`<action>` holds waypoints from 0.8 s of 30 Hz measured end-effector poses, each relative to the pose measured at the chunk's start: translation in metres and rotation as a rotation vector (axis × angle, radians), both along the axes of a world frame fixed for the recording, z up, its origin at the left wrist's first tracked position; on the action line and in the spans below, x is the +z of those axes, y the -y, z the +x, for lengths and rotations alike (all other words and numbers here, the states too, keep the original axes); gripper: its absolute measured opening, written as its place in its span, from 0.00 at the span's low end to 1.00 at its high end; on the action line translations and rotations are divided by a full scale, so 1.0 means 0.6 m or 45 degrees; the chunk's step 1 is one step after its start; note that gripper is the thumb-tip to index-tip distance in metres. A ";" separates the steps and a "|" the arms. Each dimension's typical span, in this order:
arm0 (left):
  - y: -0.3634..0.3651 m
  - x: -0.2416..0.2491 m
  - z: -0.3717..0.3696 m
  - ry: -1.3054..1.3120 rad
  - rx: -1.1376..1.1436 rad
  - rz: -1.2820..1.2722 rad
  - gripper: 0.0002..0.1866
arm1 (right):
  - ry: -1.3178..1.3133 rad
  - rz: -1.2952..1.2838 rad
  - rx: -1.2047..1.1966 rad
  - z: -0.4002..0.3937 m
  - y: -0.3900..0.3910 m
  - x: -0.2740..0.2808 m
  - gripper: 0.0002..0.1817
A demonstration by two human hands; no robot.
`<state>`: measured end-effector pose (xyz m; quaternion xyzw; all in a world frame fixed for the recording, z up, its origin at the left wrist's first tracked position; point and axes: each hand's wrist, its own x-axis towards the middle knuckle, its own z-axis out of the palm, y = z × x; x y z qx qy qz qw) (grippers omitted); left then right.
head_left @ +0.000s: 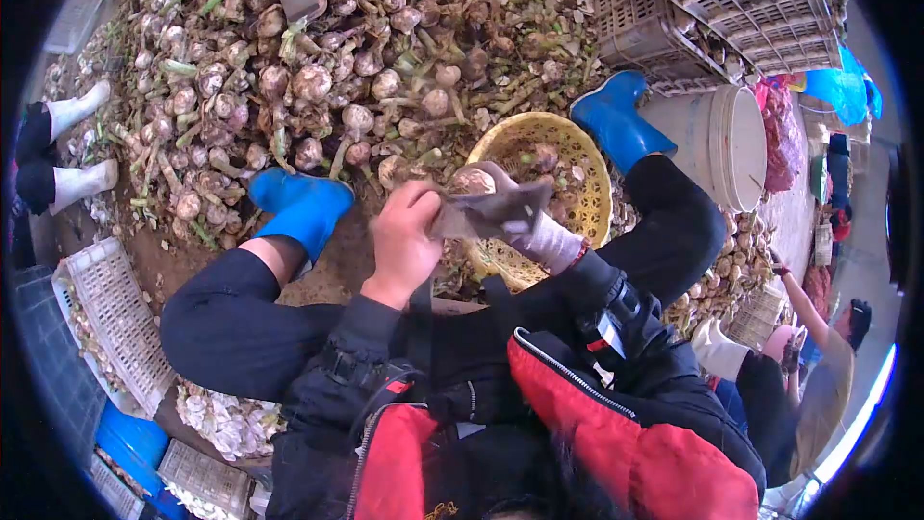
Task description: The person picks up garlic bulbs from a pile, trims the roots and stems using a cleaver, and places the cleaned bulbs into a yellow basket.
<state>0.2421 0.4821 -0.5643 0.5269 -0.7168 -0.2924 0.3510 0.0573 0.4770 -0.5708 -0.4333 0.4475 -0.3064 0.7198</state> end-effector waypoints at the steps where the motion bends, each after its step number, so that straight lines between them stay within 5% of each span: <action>1: -0.004 0.003 0.001 -0.003 0.002 0.014 0.16 | -0.208 -0.306 0.052 -0.004 -0.001 -0.017 0.40; 10: -0.009 -0.002 0.011 0.092 -0.006 0.250 0.13 | -0.610 -0.527 0.250 0.009 0.032 0.020 0.38; 13: -0.003 -0.048 0.021 0.146 0.069 0.313 0.12 | -0.271 0.225 0.157 0.028 0.051 0.067 0.28; 15: 0.013 -0.104 0.058 0.394 0.300 0.742 0.13 | -0.342 0.039 0.324 0.033 0.040 0.097 0.26; 16: 0.010 -0.111 0.060 0.289 0.341 0.776 0.12 | -0.552 -0.281 0.334 0.020 0.045 0.087 0.27; 17: 0.024 -0.092 0.063 0.192 0.363 0.799 0.11 | -0.914 -0.034 0.474 0.010 0.075 0.111 0.30; 18: 0.024 -0.093 0.065 0.197 0.359 0.797 0.11 | -1.218 -0.366 0.590 -0.009 0.075 0.075 0.31; 19: 0.024 -0.097 0.069 -0.053 0.511 0.889 0.10 | -1.512 -0.711 0.699 -0.020 0.075 0.037 0.32; 22: 0.028 -0.104 0.068 -0.536 0.799 0.988 0.08 | -1.337 -0.926 0.721 0.100 0.081 -0.015 0.38; 24: 0.036 -0.104 0.072 -0.889 0.911 0.960 0.06 | -1.633 -1.263 0.838 0.176 0.079 -0.102 0.34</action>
